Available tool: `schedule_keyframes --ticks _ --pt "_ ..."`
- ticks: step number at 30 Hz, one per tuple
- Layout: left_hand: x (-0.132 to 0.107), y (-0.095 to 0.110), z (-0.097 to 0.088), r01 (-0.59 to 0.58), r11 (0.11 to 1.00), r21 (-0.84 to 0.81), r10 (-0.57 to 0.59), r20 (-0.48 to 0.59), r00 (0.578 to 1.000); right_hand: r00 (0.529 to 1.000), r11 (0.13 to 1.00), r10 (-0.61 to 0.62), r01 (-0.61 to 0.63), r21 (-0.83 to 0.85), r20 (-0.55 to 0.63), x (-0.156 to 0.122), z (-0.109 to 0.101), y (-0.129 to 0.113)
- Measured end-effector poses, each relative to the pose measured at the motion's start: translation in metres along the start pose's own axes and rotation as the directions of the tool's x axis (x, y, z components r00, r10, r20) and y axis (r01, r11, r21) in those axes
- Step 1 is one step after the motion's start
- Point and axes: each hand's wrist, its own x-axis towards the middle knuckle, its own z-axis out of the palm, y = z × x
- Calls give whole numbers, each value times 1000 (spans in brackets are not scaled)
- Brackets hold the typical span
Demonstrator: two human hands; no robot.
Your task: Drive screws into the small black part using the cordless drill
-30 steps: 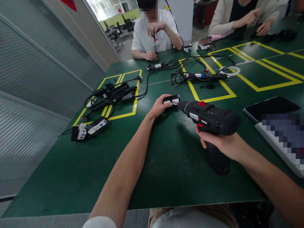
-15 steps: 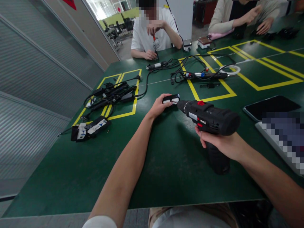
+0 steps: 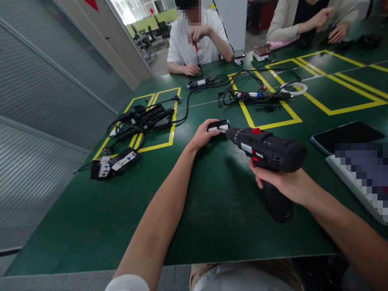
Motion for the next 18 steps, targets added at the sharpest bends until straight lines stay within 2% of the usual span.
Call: schedule_keyframes --ticks 5,18 --pt "-1 0 -1 -4 1000 19 4 -3 1000 999 999 -38 38 9 6 2 -1 4" --pt "0 -1 -2 27 1000 -3 -27 9 1000 1000 1000 -16 16 8 4 0 0 0"
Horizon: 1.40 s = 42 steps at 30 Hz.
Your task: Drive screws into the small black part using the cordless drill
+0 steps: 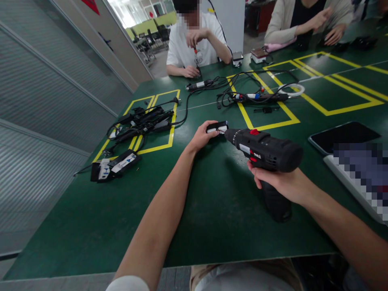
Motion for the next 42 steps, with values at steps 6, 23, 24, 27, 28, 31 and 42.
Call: schedule_keyframes --ticks 6,23,24,27,28,31,42 --pt "0 1 0 -6 1000 -2 6 3 1000 1000 1000 29 -29 -10 9 -1 0 -2" --pt "0 -1 1 -17 1000 1 17 -11 1000 1000 1000 0 0 -1 -4 0 0 -1" --pt "0 -1 1 -16 1000 0 16 -10 1000 1000 1000 2 -2 -5 -6 0 0 -2" --pt "0 0 1 -6 1000 -4 6 -8 1000 1000 1000 -7 7 -12 8 0 0 -4" --pt "0 0 1 -4 1000 -3 4 -9 1000 1000 1000 -9 9 -13 13 0 0 -3" --pt "0 -1 1 -3 1000 0 3 -14 1000 999 1000 -23 24 -14 23 1 -1 0" --pt "3 -6 0 -29 1000 4 29 -16 999 1000 999 -15 15 -41 0 1 -2 -1"
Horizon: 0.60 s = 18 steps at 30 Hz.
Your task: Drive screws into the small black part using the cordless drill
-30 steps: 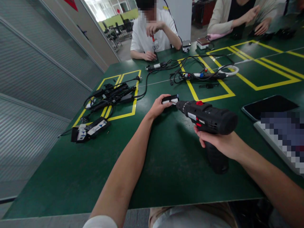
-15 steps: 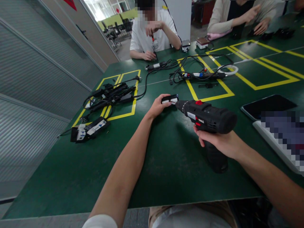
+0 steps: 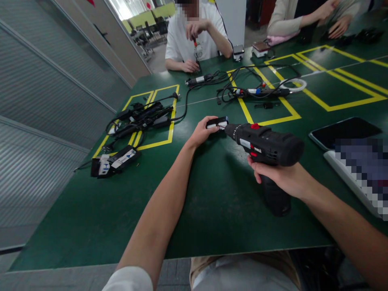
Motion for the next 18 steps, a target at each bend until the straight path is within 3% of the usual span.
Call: schedule_keyframes --ticks 18 --pt "-1 1 1 -22 1000 0 22 -1 1000 1000 999 31 -31 7 2 0 0 3"
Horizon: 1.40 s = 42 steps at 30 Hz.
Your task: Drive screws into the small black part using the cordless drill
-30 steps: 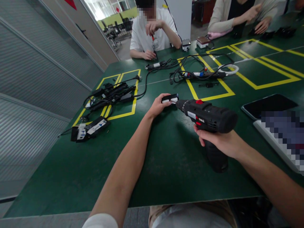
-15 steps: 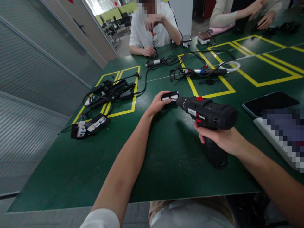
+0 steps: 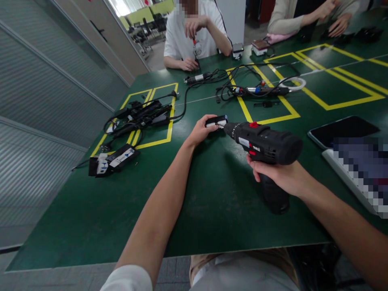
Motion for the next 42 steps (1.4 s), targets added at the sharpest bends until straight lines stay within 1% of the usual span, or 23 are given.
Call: schedule_keyframes --ticks 6,12,20,29,36,42 --pt "0 0 0 -5 1000 -9 5 2 1000 999 999 -31 31 -10 8 -1 -1 1" --pt "0 -1 0 13 999 -45 -12 18 1000 1000 1000 -3 3 -21 -22 -2 1 -2" --pt "-2 3 0 20 999 -38 -19 34 999 999 999 -45 45 6 3 -2 0 3" --pt "-2 4 1 23 1000 -13 -22 23 999 1000 999 -21 21 -37 -14 -3 -2 2" --pt "-2 6 2 30 999 -26 -30 28 999 1000 999 -29 29 -45 6 -3 -3 1" --pt "-1 7 2 40 999 -31 -39 28 999 1000 1000 -13 13 -28 12 -2 -4 -1"
